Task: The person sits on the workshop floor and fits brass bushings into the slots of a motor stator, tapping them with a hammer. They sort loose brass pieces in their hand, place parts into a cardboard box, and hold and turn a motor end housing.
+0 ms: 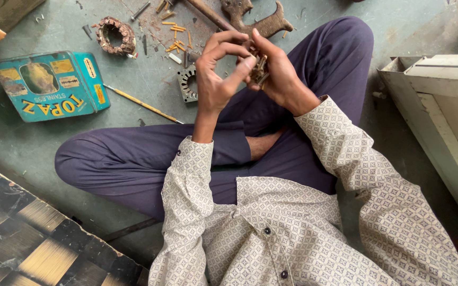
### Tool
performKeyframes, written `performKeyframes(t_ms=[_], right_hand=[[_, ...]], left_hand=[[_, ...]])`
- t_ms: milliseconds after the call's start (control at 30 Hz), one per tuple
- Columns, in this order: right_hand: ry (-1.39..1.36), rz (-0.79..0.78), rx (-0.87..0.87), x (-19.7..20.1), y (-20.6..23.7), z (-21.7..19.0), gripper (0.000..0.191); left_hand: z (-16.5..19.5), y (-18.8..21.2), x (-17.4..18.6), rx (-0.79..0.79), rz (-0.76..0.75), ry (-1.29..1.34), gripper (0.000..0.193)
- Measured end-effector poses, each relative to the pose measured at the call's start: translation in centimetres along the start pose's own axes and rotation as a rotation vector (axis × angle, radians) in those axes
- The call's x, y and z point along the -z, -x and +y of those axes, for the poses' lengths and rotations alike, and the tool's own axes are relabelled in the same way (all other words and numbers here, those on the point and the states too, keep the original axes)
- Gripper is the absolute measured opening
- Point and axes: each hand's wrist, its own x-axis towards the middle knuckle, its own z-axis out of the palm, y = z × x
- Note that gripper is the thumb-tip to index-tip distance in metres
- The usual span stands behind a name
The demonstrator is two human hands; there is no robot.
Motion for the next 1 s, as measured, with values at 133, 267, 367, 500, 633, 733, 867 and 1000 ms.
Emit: performKeyframes(t_ms=[133,267,367,500,633,733,867,1000], right_hand=[[-0.072,-0.126,-0.014,0.8,-0.4,0.4,0.043],[-0.157,-0.309,-0.006,2.0,-0.8,0.4,0.047],[-0.229,-0.382,0.049,2.2,-0.8,0.1,0.048],[-0.230,-0.282,0.068,1.6,-0.3,-0.9,0.048],[-0.314,-0.265,0.058,1.3,0.5,-1.8,0.049],[-0.342,-0.135,0.033,1.3,0.7,-1.9,0.044],[-0.408,-0.324,0.138,1.9,0.5,-1.9,0.043],[-0.415,-0.062,0.104,2.9,0.0,-1.5,0.035]], left_hand=[[0.8,0.0,-0.2,-0.100,0.016,-0.156,0.021],[-0.1,-0.1,0.2,0.022,0.059,0.124,0.023],[-1.2,-0.2,0.5,0.074,0.132,0.291,0.023],[-2.3,-0.4,0.7,0.216,0.231,0.369,0.024],[-2.5,-0.4,1.5,0.313,0.346,0.461,0.026],[-2.2,-0.5,3.2,0.310,0.471,0.555,0.029],[-1.2,-0.3,7.1,0.258,0.624,0.658,0.029],[0.7,0.7,12.5,0.137,0.730,0.832,0.028]])
